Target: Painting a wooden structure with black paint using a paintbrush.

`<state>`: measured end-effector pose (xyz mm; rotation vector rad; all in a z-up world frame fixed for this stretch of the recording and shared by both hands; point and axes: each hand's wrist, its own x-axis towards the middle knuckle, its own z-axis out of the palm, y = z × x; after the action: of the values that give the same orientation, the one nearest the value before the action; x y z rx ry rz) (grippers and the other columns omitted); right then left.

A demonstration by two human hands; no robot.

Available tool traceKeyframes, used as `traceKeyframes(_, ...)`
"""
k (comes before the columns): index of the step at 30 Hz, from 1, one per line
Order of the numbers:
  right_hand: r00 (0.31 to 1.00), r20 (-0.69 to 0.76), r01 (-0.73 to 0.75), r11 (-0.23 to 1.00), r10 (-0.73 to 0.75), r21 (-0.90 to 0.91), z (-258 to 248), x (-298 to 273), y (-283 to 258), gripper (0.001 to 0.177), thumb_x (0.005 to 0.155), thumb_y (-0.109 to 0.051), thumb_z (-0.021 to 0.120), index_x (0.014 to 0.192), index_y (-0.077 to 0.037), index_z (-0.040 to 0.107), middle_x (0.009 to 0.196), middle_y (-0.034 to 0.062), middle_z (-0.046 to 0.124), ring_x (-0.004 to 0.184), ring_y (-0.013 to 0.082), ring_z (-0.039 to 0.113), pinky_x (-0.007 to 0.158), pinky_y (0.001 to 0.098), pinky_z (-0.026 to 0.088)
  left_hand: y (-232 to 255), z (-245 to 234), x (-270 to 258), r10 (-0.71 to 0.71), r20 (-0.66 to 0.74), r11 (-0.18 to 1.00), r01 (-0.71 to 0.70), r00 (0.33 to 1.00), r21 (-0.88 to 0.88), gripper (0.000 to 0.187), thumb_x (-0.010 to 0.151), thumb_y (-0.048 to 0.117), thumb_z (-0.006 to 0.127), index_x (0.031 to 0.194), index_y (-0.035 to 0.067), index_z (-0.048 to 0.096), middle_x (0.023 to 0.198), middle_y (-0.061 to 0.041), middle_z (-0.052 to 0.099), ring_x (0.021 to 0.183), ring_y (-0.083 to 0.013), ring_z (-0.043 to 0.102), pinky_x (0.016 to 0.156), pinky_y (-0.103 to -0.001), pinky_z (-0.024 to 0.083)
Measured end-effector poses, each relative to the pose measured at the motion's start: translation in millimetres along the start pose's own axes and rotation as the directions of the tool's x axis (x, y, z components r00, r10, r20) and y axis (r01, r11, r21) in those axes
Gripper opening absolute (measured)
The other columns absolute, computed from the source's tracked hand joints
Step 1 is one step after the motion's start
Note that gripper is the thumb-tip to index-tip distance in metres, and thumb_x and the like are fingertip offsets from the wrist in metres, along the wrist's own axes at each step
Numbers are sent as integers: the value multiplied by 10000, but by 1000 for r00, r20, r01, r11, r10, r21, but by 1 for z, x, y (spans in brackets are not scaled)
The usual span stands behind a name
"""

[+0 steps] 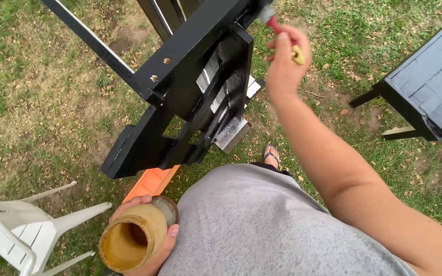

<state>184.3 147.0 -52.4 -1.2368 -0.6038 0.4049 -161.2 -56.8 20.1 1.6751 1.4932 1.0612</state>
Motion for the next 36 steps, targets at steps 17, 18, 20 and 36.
traceKeyframes(17, 926, -35, -344, 878, 376, 332, 13, -45, -12, 162, 965, 78, 464, 988, 10, 609, 882, 167, 711, 710, 194, 690, 563, 253, 566, -3, -3, 9, -14, 54, 1000, 14, 998, -11, 785, 584, 219, 834, 1264, 21, 496, 1224, -112, 599, 1151, -243, 615, 1100, -379, 461)
traceKeyframes(18, 924, 82, -380, 873, 373, 307, 21, -61, -11, 151, 943, 59, 483, 951, 0, 622, 873, 169, 713, 696, 203, 699, 538, 263, 563, 0, -1, 9, -17, 52, 999, 20, 999, -48, 779, 593, 206, 835, 1267, 34, 486, 1232, -113, 596, 1178, -249, 606, 1122, -391, 446)
traceKeyframes(20, 908, 198, -414, 866, 369, 281, 29, -91, -10, 142, 922, 40, 503, 914, -10, 635, 863, 171, 715, 683, 213, 707, 513, 273, 561, 3, 1, 10, -20, 51, 996, 25, 998, -82, 774, 601, 194, 836, 1271, 47, 477, 1240, -114, 593, 1205, -256, 597, 1143, -402, 431)
traceKeyframes(36, 857, 397, -441, 864, 327, 241, 36, -128, -13, 141, 941, -19, 500, 967, -24, 639, 862, 161, 700, 726, 186, 688, 615, 273, 561, 8, 3, 5, 43, 6, 998, -44, 999, 39, 749, 649, 292, 820, 1260, 46, 462, 1219, -93, 584, 1157, -228, 604, 1119, -368, 440)
